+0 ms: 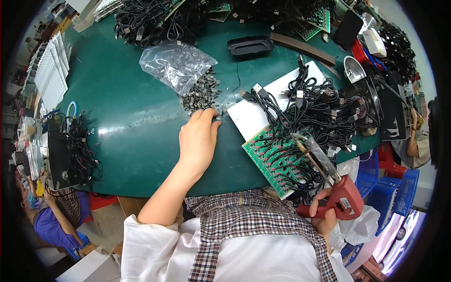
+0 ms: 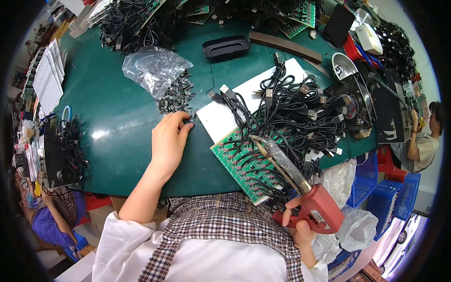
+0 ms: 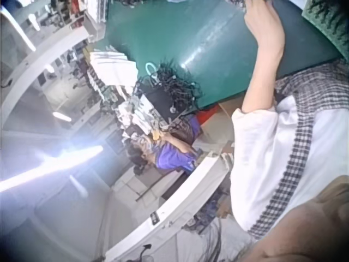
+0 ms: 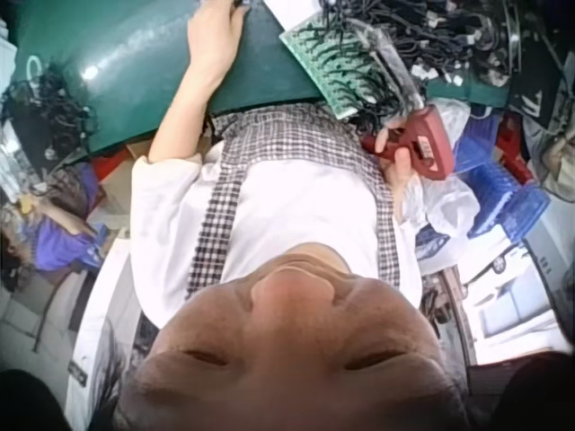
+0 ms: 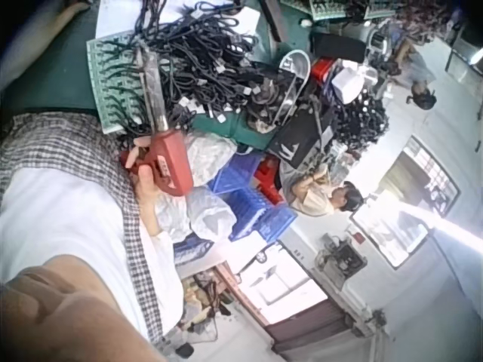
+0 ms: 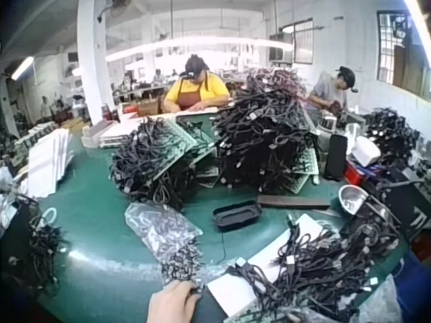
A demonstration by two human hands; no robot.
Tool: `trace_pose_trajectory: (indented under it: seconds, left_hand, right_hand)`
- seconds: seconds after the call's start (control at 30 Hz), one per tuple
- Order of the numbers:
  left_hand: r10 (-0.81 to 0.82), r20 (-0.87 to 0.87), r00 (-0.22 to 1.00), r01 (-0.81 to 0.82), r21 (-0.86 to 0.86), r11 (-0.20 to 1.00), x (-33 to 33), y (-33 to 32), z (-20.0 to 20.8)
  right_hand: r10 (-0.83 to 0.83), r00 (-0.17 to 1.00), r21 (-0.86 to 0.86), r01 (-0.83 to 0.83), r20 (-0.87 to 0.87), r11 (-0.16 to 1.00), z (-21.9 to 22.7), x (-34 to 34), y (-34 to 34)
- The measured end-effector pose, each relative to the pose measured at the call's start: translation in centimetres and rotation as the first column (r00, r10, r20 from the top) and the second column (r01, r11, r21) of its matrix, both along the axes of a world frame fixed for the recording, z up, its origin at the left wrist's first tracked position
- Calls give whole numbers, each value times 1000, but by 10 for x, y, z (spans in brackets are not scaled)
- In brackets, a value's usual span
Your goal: The person solders small electronic components onto a circuit board connected to cables using a soldering gun. The person then sets the board aside, takes another circuit board from a stack, and solders components onto it with the soldering gun.
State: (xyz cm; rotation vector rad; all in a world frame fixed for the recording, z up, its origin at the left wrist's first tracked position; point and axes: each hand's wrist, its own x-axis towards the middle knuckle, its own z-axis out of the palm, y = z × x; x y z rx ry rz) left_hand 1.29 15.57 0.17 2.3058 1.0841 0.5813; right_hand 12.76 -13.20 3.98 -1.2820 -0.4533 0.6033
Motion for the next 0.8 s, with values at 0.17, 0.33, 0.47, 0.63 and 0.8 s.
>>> trace_pose_trajectory:
  seconds: [0.17, 0.33, 0.47, 0.63, 0.8]
  left_hand:
    - [-153, -136, 979, 181, 227, 957, 5, 11, 2]
    - [-297, -121, 947, 320, 296, 900, 0, 11, 2]
    - [27, 351, 936, 179, -542, 821, -14, -15, 6]
    - [349, 424, 836, 276, -874, 400, -20, -46, 11]
    - [326, 473, 818, 334, -853, 401, -13, -50, 8]
  right_hand:
    - [-44, 995, -55, 39, -92, 998, 5, -3, 3]
    - [38, 994, -141, -53, -106, 989, 5, -3, 6]
    - [128, 983, -175, -151, -132, 973, -2, -4, 3]
    - [49, 994, -247, -71, -96, 966, -3, -7, 16]
    - [173, 977, -224, -198, -126, 954, -3, -7, 18]
